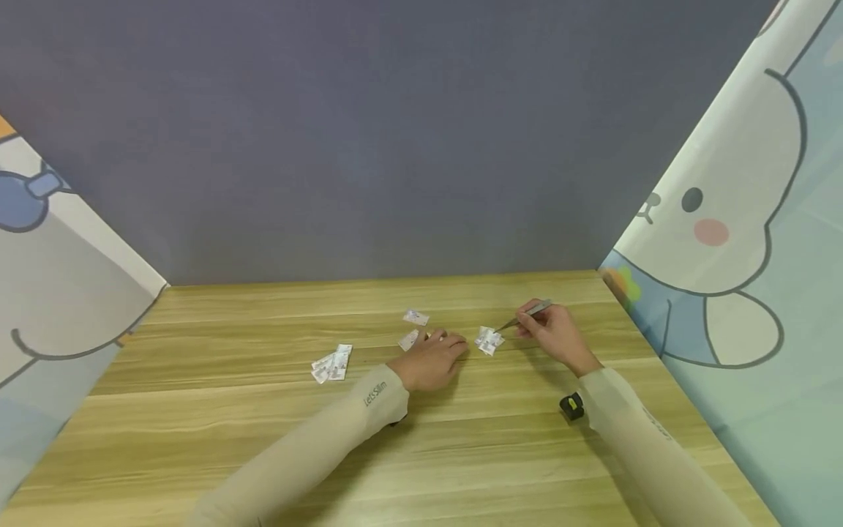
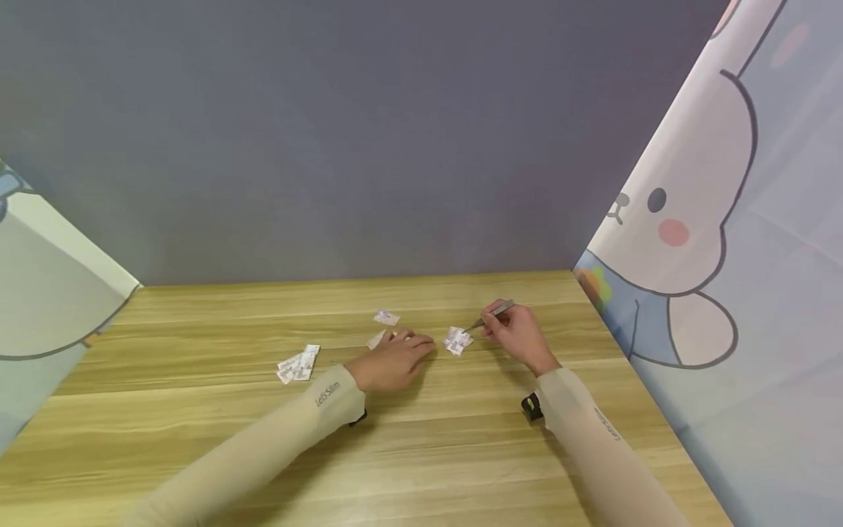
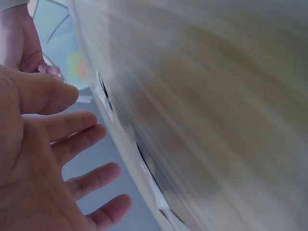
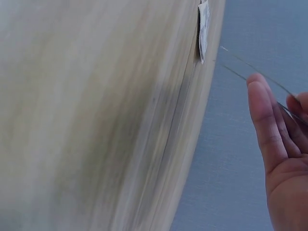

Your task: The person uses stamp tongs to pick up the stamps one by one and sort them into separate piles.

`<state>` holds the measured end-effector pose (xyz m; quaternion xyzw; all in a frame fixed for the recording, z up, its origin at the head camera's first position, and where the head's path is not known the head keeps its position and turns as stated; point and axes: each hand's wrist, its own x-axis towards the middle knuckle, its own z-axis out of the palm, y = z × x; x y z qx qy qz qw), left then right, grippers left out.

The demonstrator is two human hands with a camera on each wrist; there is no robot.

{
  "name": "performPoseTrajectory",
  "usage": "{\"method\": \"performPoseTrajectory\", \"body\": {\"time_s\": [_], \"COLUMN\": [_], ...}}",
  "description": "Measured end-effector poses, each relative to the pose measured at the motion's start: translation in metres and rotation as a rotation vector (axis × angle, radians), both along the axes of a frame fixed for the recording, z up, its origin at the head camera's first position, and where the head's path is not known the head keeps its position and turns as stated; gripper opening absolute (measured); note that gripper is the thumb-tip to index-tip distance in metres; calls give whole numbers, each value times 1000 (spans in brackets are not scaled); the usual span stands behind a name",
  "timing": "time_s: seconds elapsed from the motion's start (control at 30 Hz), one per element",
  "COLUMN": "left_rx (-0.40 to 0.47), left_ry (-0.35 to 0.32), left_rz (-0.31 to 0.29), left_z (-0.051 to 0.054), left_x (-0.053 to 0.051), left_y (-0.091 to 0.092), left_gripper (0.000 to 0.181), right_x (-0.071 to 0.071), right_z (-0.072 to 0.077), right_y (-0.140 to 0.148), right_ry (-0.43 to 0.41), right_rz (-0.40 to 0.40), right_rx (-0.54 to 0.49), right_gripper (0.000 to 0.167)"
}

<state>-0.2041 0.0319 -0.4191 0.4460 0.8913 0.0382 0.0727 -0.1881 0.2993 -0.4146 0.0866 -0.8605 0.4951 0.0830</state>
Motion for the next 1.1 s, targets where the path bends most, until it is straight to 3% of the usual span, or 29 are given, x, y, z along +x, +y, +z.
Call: {"method": "performPoseTrajectory", "body": {"time_s": [0.23,0.4,0.6,0.77,1.1], "left_rx": [-72,-100,-110,-77,-148], "left_ry": [-3,13,39,5,12], "left_rz": [-15,-21,-23,-13,-21], "left_z": [-1,-3,-8,-8,-7], "left_x": [1,0,0,1,5], "left_y": [19,25,28,32,35], "left_gripper": [44,43,40,42,48], "right_x": [12,14,7,-1,-6], "right_z": [23,25,13,-2,-7], "right_y": [-12,-13,-4,4,1], "right_ry": [-14,-22,-21,-35,-71], "right_rz": [33,29,30,21,61], "right_rx": [-6,0,-29,-57,-95], "right_gripper": [18,17,17,20,16]}}
